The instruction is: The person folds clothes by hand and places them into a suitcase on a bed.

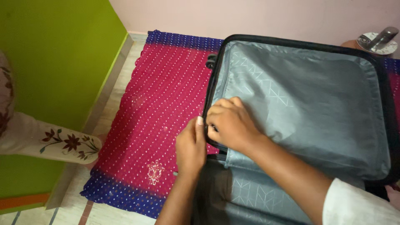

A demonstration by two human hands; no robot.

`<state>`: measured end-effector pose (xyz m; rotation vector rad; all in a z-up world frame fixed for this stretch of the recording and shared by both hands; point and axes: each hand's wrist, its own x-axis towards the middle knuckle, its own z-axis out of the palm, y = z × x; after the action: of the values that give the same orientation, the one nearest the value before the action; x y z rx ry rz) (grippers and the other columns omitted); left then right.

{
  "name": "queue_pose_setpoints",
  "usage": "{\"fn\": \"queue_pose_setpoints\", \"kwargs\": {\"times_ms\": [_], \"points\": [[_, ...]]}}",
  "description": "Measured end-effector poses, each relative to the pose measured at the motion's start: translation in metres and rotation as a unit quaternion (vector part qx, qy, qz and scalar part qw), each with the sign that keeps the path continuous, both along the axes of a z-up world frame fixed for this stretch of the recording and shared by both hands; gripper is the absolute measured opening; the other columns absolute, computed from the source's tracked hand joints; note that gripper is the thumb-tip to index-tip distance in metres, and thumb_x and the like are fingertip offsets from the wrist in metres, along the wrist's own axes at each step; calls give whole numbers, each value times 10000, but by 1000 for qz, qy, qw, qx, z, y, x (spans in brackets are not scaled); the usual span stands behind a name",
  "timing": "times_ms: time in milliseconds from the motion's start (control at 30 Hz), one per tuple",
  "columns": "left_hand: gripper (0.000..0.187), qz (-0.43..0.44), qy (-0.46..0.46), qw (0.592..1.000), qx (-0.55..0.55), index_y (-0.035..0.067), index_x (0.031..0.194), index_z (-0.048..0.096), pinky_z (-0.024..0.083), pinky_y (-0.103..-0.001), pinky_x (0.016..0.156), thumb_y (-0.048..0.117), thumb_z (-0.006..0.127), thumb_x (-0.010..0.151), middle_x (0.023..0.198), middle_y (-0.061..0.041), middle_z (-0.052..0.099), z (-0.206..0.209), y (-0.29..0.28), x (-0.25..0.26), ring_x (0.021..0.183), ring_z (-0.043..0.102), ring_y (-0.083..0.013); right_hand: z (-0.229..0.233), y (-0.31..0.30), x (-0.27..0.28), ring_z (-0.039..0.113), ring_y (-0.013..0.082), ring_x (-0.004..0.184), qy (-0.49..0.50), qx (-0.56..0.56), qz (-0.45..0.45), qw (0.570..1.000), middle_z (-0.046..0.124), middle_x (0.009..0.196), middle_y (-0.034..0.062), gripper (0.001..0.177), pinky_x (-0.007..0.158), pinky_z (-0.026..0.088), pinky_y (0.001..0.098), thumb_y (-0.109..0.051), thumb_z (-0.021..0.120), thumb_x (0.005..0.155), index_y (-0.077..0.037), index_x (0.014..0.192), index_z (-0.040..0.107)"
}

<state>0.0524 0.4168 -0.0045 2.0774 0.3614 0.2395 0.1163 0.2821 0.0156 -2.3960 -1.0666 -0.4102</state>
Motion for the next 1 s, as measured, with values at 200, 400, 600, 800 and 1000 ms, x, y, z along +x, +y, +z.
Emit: {"fn": "queue_pose_setpoints", "kwargs": {"times_ms": [200,400,600,800,1000], "points": [[285,-8,-74,995,64,29,1174,686,538,-479,741,246,602,1009,973,-226,741,-6,-2,3,885,715,-402,6,-6,15,654,254,959,138,-15,-81,987,759,875,18,135,836,454,443,-266,783,721,-133,745,774],[379,-14,-18,999,26,47,1193,685,567,-436,727,273,732,893,981,-190,758,-7,0,3,850,745,-336,-8,-15,51,739,260,807,209,43,-75,974,751,845,86,168,755,579,386,-233,801,715,-86,793,777],[465,-5,-13,1000,-14,55,1222,674,590,-393,718,284,794,836,983,-147,774,-5,0,6,836,768,-273,-26,-29,94,754,174,768,210,119,-79,967,768,842,94,178,724,588,309,-170,817,737,-37,849,781],[593,-3,32,999,2,59,1234,664,565,-406,712,349,864,756,944,-144,766,-3,-1,7,803,740,-284,-28,-36,126,754,132,725,251,90,-136,954,781,786,74,152,694,579,284,-167,814,768,-41,848,787],[582,7,73,997,-12,83,1244,656,550,-424,675,326,851,753,904,-138,737,1,-2,7,722,702,-304,-31,-38,145,742,131,715,242,91,-170,951,776,786,77,176,679,569,281,-178,837,750,-44,851,786]]}}
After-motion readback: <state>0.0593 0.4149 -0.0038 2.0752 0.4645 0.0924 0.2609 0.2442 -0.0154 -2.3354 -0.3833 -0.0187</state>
